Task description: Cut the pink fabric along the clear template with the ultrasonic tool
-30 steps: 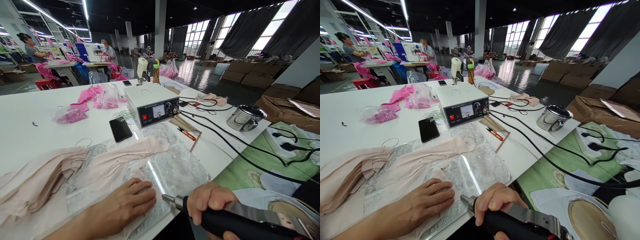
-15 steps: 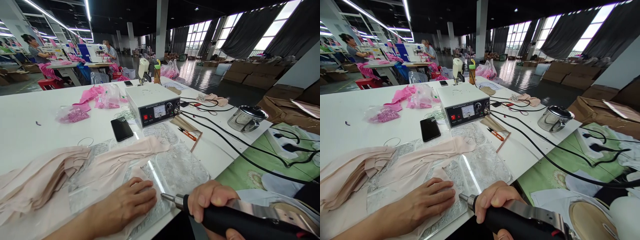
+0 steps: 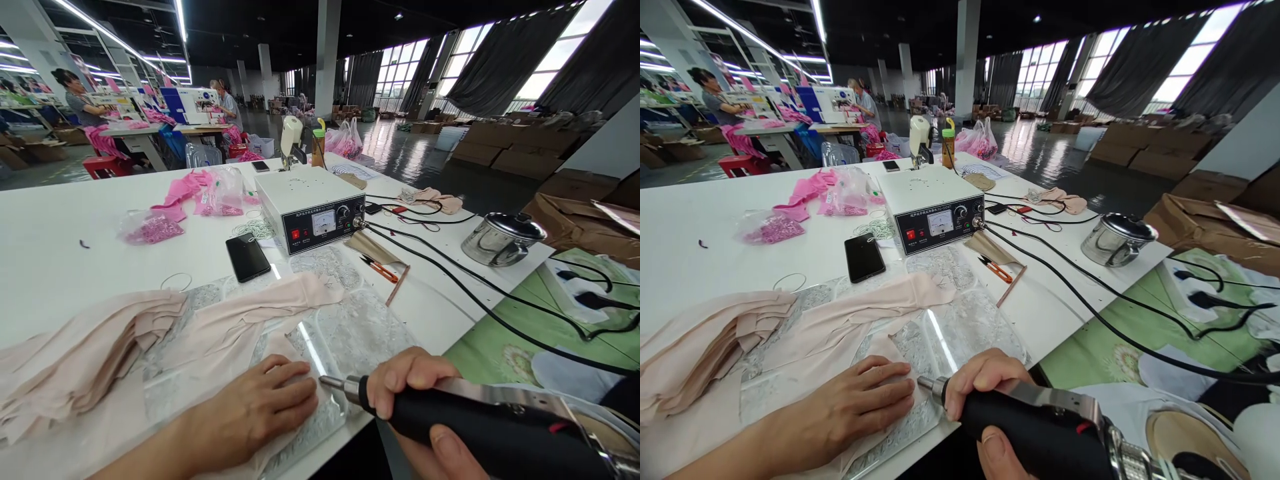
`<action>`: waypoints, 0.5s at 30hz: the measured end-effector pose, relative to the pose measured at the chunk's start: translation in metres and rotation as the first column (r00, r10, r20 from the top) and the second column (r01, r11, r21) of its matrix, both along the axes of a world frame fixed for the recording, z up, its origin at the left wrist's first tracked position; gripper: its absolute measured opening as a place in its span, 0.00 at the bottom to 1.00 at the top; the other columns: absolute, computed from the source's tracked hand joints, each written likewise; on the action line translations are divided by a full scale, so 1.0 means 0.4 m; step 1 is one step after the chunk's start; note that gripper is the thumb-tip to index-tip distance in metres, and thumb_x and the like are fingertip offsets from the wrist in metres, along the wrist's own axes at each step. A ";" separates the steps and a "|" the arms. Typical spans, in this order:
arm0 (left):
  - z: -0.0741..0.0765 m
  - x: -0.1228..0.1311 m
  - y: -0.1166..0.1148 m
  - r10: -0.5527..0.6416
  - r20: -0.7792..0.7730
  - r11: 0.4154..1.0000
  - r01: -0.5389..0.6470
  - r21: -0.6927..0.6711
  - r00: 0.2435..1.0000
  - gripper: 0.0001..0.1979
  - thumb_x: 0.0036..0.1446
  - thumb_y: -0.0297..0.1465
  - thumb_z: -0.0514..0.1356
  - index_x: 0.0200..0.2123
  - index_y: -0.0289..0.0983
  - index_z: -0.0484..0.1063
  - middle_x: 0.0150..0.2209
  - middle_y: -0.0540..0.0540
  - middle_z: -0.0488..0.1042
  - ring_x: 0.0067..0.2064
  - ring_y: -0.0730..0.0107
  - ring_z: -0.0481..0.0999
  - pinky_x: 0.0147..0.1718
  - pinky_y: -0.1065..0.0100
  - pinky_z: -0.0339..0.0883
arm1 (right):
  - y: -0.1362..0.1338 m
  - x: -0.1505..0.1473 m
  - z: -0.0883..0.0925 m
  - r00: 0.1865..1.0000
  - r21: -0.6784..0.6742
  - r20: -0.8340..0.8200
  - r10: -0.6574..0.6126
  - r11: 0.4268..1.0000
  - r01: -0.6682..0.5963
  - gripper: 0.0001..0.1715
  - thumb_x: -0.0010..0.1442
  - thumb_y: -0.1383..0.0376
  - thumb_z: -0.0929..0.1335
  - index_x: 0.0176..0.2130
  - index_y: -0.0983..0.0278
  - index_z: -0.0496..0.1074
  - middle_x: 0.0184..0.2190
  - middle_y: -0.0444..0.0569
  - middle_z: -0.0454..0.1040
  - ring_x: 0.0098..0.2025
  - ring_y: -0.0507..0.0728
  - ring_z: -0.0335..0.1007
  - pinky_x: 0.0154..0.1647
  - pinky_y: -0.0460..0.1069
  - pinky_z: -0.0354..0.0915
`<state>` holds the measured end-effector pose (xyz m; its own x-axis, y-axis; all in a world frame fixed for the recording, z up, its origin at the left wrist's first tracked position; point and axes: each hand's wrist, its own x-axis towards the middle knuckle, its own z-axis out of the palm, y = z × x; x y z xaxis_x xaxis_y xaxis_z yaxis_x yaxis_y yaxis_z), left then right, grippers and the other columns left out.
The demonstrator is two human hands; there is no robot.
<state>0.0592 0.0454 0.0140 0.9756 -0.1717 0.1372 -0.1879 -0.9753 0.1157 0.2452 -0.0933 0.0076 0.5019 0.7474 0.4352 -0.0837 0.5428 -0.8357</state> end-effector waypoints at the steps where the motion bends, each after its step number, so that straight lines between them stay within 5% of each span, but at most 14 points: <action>1: 0.000 0.000 0.000 -0.001 0.001 1.000 0.001 -0.002 1.000 0.17 0.71 0.24 0.43 0.54 0.31 0.67 0.53 0.41 0.74 0.57 0.53 0.68 0.54 0.59 0.58 | 0.006 -0.001 0.000 1.000 0.013 0.001 -0.004 1.000 0.004 0.12 0.59 0.53 0.65 0.40 0.56 0.66 0.30 0.44 0.64 0.26 0.54 0.65 0.28 0.52 0.65; 15: -0.001 0.000 0.003 -0.005 0.048 0.999 0.007 -0.041 0.999 0.16 0.69 0.23 0.45 0.54 0.32 0.67 0.51 0.39 0.75 0.58 0.55 0.68 0.54 0.59 0.61 | 0.024 -0.003 0.000 1.000 0.060 -0.001 0.029 0.998 -0.029 0.08 0.60 0.57 0.65 0.38 0.58 0.66 0.31 0.45 0.66 0.26 0.52 0.66 0.27 0.51 0.66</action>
